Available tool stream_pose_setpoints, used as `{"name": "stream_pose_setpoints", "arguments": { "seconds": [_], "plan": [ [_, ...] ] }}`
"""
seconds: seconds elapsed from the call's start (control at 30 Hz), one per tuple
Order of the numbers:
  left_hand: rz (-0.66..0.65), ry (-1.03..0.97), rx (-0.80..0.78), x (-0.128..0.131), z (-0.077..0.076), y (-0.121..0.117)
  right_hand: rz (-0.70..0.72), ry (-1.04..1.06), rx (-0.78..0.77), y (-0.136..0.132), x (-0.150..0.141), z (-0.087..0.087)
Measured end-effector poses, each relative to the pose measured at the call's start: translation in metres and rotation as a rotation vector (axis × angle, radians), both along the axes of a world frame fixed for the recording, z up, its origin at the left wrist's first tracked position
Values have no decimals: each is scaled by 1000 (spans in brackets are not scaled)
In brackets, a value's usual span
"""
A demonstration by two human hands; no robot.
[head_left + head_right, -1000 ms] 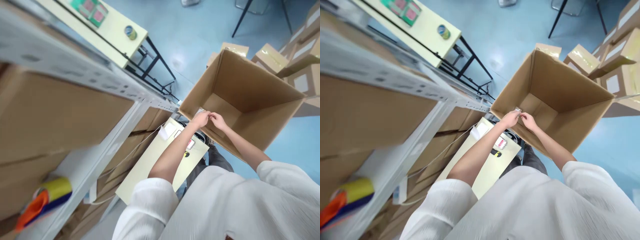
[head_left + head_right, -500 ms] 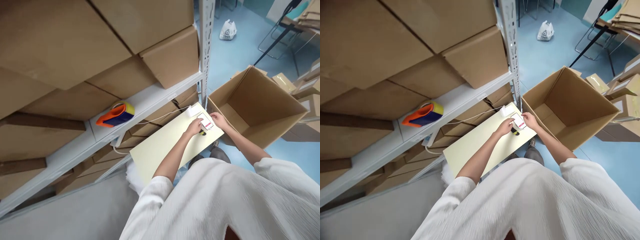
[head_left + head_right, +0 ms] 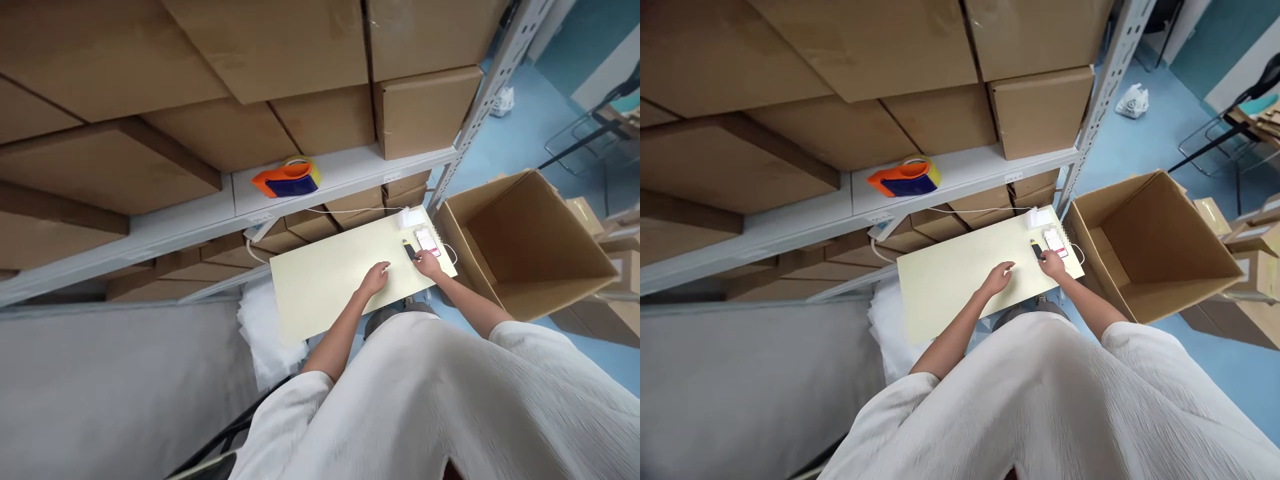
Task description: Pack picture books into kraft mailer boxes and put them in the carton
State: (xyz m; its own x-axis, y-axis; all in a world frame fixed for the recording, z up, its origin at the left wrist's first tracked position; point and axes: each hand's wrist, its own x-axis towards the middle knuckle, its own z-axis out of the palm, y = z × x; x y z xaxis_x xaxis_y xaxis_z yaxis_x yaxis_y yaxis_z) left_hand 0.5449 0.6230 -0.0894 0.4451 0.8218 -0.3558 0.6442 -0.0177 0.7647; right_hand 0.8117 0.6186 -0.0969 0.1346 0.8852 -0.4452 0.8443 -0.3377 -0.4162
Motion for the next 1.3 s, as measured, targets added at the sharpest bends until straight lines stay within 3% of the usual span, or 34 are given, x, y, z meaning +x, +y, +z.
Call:
{"name": "stream_pose_setpoints", "arguments": {
  "seconds": [0.2,0.43,0.6,0.7,0.8,0.93,1.07,1.17,1.3],
  "plan": [
    [199,-9,-23,-10,-9,-31,256,-222,-68,26,-7,-23],
    [309,7,-49,-20,-18,-64,260,-256,-128,41,-12,-37],
    [328,14,-54,-39,-19,-72,214,-187,-87,41,-16,-25],
    [339,7,-23,-55,-17,-71,239,-77,68,44,-27,1],
    [335,-2,-1,-70,-14,-69,297,88,312,63,-43,45],
    [320,-17,34,-87,-13,-64,377,141,668,119,-72,121],
    [352,-31,85,-98,-14,-65,433,11,798,188,-98,180],
    [398,-43,115,-106,-13,-71,441,-56,813,230,-112,198],
    [483,-34,149,-119,-10,-87,455,-78,783,265,-125,205]
  ]
}}
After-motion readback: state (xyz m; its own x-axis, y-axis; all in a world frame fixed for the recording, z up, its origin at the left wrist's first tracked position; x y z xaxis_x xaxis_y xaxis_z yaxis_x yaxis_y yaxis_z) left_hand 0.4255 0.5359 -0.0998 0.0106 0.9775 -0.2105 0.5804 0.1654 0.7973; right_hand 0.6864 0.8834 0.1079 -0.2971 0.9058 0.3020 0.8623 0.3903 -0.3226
